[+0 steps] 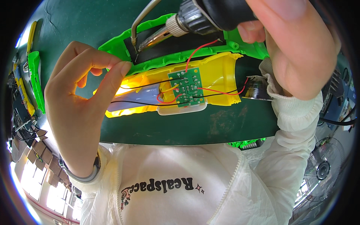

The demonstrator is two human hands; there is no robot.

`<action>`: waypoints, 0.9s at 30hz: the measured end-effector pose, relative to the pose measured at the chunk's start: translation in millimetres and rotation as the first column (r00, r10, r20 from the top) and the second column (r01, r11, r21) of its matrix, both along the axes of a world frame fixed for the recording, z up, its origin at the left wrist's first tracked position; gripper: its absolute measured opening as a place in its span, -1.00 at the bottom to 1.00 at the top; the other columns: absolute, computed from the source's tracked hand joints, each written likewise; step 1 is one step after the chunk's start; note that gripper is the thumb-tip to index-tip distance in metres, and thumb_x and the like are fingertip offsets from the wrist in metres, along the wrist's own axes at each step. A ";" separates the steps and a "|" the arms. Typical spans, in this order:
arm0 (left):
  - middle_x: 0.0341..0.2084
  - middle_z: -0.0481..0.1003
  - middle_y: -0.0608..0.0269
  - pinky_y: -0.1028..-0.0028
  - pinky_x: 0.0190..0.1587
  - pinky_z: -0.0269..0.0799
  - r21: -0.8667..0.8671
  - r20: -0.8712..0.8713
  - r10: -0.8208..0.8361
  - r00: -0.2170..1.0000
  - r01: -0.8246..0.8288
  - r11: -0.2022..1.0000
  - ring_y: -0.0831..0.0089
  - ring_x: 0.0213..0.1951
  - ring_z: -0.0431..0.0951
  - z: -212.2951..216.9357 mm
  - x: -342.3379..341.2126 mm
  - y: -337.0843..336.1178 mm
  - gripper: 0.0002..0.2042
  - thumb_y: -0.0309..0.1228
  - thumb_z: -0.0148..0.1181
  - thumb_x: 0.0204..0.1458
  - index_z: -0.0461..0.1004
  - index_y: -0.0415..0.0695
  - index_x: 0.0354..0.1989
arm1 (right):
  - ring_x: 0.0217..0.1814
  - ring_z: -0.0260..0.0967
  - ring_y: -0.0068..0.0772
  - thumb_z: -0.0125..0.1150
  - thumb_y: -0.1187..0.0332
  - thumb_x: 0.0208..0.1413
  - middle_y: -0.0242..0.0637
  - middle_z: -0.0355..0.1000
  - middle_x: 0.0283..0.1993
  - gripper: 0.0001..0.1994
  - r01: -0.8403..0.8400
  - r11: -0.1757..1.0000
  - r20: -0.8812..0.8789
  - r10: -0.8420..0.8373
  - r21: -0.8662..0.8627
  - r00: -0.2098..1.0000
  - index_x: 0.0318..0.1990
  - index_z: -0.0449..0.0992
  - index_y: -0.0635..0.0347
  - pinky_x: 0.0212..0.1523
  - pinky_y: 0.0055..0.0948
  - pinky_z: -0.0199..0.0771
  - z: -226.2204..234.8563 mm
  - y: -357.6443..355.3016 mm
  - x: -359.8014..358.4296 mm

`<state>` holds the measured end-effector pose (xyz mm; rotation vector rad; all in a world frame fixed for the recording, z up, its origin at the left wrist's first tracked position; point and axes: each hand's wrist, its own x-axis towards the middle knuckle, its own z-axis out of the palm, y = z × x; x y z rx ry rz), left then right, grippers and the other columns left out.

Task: Soldering internal wiring and components into a flashlight housing at a factory workstation.

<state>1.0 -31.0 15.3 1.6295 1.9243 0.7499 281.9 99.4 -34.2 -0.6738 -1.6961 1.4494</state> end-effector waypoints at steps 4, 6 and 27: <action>-0.56 0.37 0.36 0.51 -0.38 0.11 -0.156 -0.146 -0.046 0.988 0.023 0.988 0.53 -0.42 0.31 -2.6 -5.2 8.9 -0.89 -0.50 0.36 -0.15 0.52 -0.20 -0.51 | 0.27 0.22 0.07 -0.04 0.20 0.17 0.11 0.20 0.22 -0.61 0.087 0.985 -0.122 -0.106 -0.147 0.987 0.02 0.38 0.33 0.26 0.02 0.24 -1.6 -9.6 3.5; -0.56 0.37 0.37 0.51 -0.37 0.12 -0.153 -0.175 -0.040 0.984 0.013 0.988 0.53 -0.43 0.31 5.2 -7.0 7.0 -0.90 -0.51 0.35 -0.14 0.52 -0.20 -0.51 | 0.30 0.18 0.09 -0.06 0.21 0.18 0.15 0.14 0.26 -0.61 0.090 0.983 -0.126 -0.111 -0.163 0.986 0.03 0.37 0.34 0.29 0.04 0.19 5.1 -10.1 1.2; -0.56 0.38 0.37 0.51 -0.34 0.13 -0.165 -0.216 -0.059 0.975 0.023 0.986 0.54 -0.42 0.30 4.4 -6.8 7.8 -0.89 -0.54 0.33 -0.15 0.48 -0.21 -0.52 | 0.23 0.27 0.15 -0.28 0.32 0.31 0.32 0.24 0.19 -0.61 0.138 0.989 -0.015 -0.139 -0.050 0.990 0.08 0.29 0.51 0.26 0.11 0.23 11.2 -11.9 0.6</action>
